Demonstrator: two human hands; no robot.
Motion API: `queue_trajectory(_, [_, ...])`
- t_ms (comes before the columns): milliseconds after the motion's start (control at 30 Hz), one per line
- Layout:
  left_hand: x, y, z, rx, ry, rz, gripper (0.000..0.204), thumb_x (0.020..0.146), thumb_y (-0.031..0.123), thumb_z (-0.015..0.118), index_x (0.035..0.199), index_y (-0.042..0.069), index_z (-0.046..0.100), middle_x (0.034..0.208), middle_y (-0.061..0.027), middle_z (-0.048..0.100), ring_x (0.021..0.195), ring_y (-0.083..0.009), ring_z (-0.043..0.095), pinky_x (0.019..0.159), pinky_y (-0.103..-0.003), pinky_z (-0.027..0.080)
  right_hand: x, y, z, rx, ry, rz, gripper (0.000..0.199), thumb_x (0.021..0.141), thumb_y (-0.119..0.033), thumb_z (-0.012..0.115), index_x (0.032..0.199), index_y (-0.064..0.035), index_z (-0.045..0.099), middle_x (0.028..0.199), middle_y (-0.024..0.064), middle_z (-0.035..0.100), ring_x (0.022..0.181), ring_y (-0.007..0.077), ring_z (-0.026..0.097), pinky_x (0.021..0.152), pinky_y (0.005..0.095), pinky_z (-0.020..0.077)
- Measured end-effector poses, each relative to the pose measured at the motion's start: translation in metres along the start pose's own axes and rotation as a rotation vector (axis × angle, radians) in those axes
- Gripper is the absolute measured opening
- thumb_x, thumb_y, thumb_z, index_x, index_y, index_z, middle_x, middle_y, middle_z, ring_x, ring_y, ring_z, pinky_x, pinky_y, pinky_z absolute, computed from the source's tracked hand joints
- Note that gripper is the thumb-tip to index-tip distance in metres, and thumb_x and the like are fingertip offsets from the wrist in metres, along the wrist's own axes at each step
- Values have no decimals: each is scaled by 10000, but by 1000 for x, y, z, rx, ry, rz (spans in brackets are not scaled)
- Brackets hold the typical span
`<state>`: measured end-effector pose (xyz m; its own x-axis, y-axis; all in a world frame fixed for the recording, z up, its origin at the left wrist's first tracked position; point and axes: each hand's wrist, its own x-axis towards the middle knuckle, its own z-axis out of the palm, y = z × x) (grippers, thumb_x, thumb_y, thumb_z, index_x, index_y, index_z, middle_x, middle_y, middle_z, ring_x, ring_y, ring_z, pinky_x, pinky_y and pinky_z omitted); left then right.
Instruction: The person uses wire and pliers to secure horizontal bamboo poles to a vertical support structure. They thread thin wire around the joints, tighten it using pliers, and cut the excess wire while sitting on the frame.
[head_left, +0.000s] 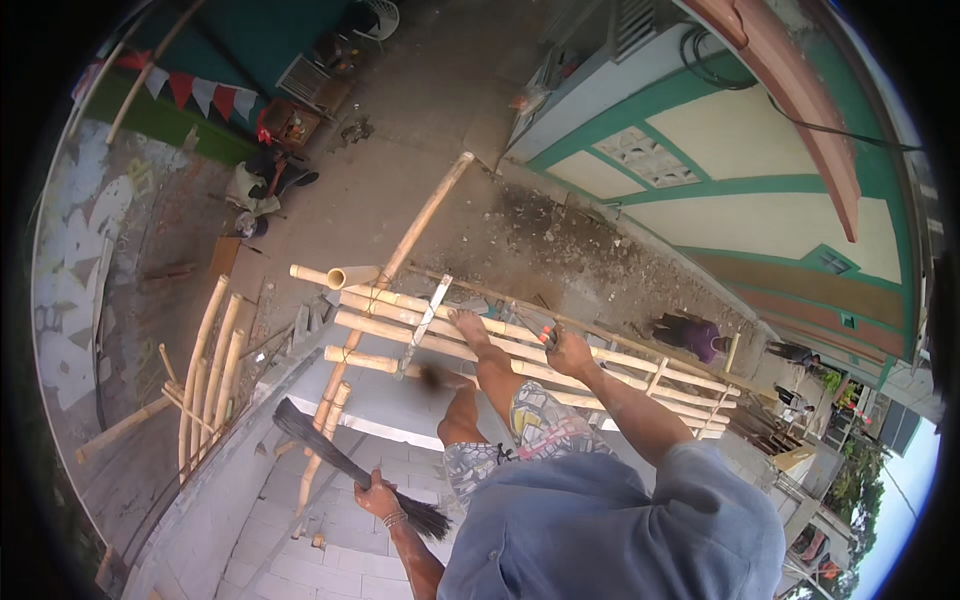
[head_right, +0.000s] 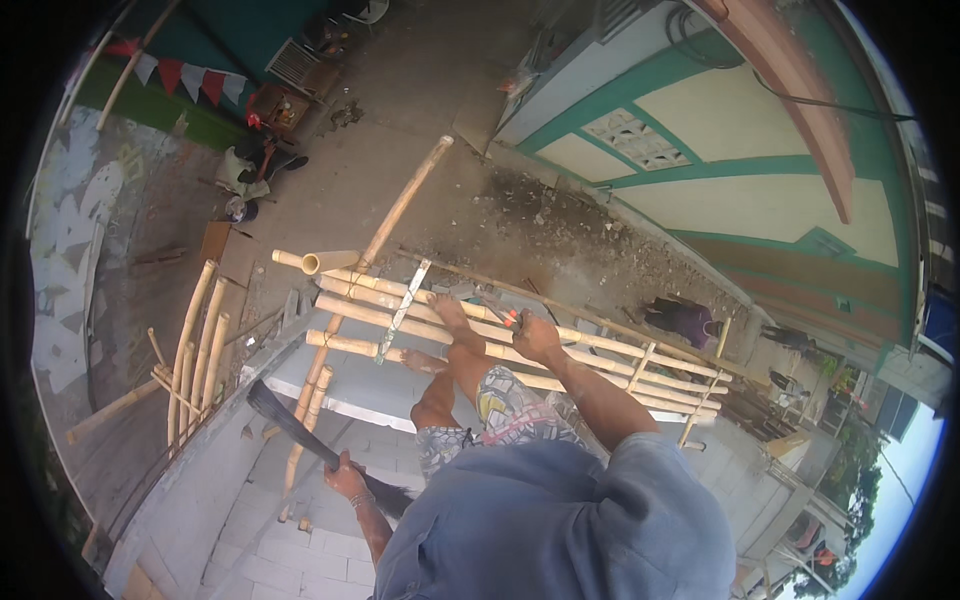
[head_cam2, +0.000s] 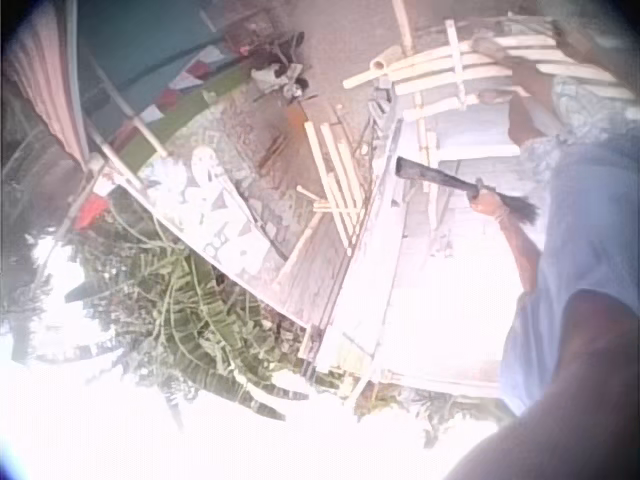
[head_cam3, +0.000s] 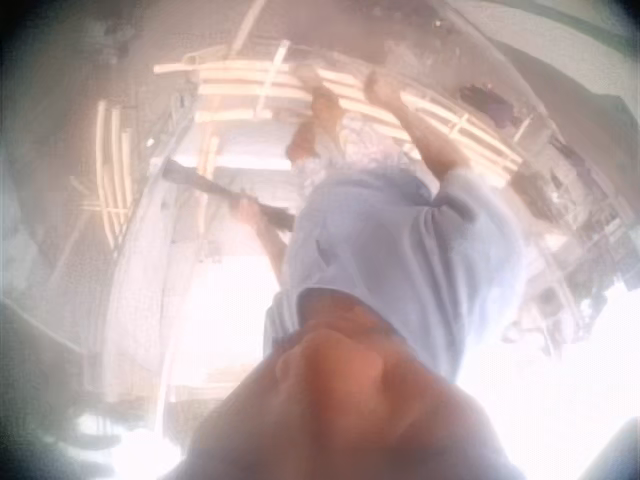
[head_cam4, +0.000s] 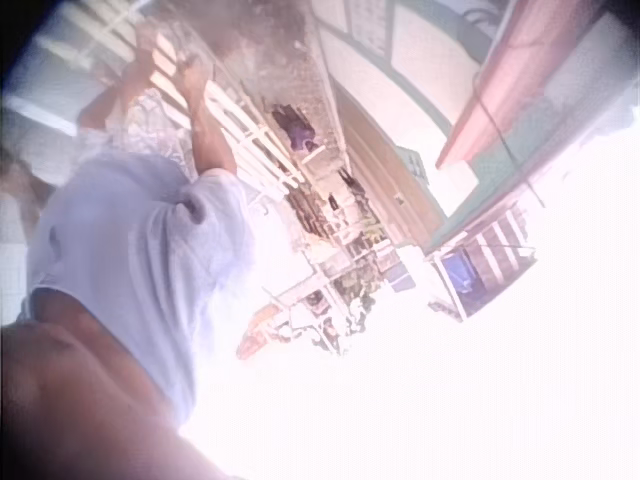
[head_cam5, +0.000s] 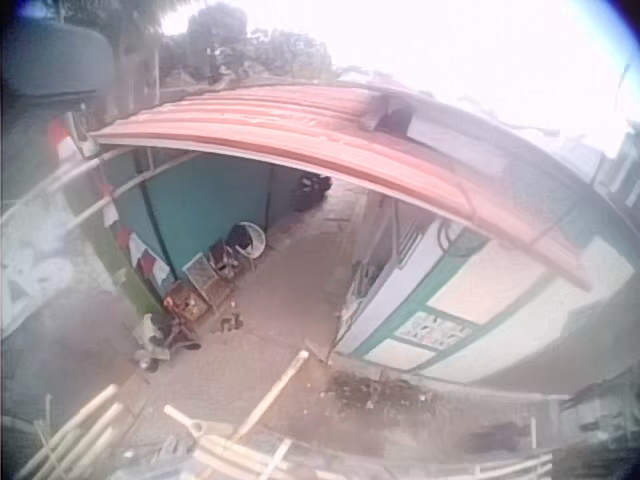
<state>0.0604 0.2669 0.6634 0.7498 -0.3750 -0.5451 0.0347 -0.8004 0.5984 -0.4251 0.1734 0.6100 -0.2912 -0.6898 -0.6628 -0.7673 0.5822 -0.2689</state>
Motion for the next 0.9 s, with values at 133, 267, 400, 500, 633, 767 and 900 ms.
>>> queue_trajectory(133, [-16,14,24,208,-101,83,317,843,149,767,940,-97,591,598,-152,626,379,-197,515,391,-366,445,-31,22,-31,-11,-117,41,419,857,-214,655,1192,28,585,991,290,731,974,461,713,861,561,552])
queue_trajectory(267, [-16,33,43,380,-180,278,403,834,172,766,1021,-151,612,681,-195,672,431,-221,565,434,-383,478,-58,63,-23,130,-7,154,422,828,-231,665,1153,34,616,987,275,734,971,456,716,855,547,560])
queue_trajectory(400, [13,45,71,481,-245,492,455,828,180,764,1068,-177,616,739,-222,692,478,-243,604,470,-392,502,-110,88,-2,360,170,348,397,806,-249,668,1084,34,653,978,275,733,972,460,713,857,538,566])
queue_trajectory(500, [28,57,92,541,-317,646,496,824,187,763,1103,-197,619,782,-242,708,514,-260,633,497,-400,521,-158,114,24,469,188,502,394,794,-264,677,1061,26,680,999,279,734,987,456,714,869,539,568])
queue_trajectory(633, [67,76,116,682,-557,742,383,847,294,733,1049,-31,726,674,-139,673,585,-295,653,643,-448,556,-230,137,55,564,187,688,379,776,-266,680,1041,4,708,1009,257,745,995,436,724,878,521,578])
queue_trajectory(767, [40,92,159,884,-674,862,393,839,297,739,1043,-39,724,688,-147,678,600,-297,660,648,-447,559,-303,153,80,655,310,839,356,756,-257,682,1008,-10,728,1026,239,755,999,417,733,881,503,585])
queue_trajectory(900, [-11,102,197,1030,-745,983,403,832,299,745,1038,-47,723,703,-156,682,616,-298,667,654,-445,563,-339,185,104,961,270,1037,371,754,-259,683,1016,-2,737,1062,259,751,1027,416,729,885,498,580])
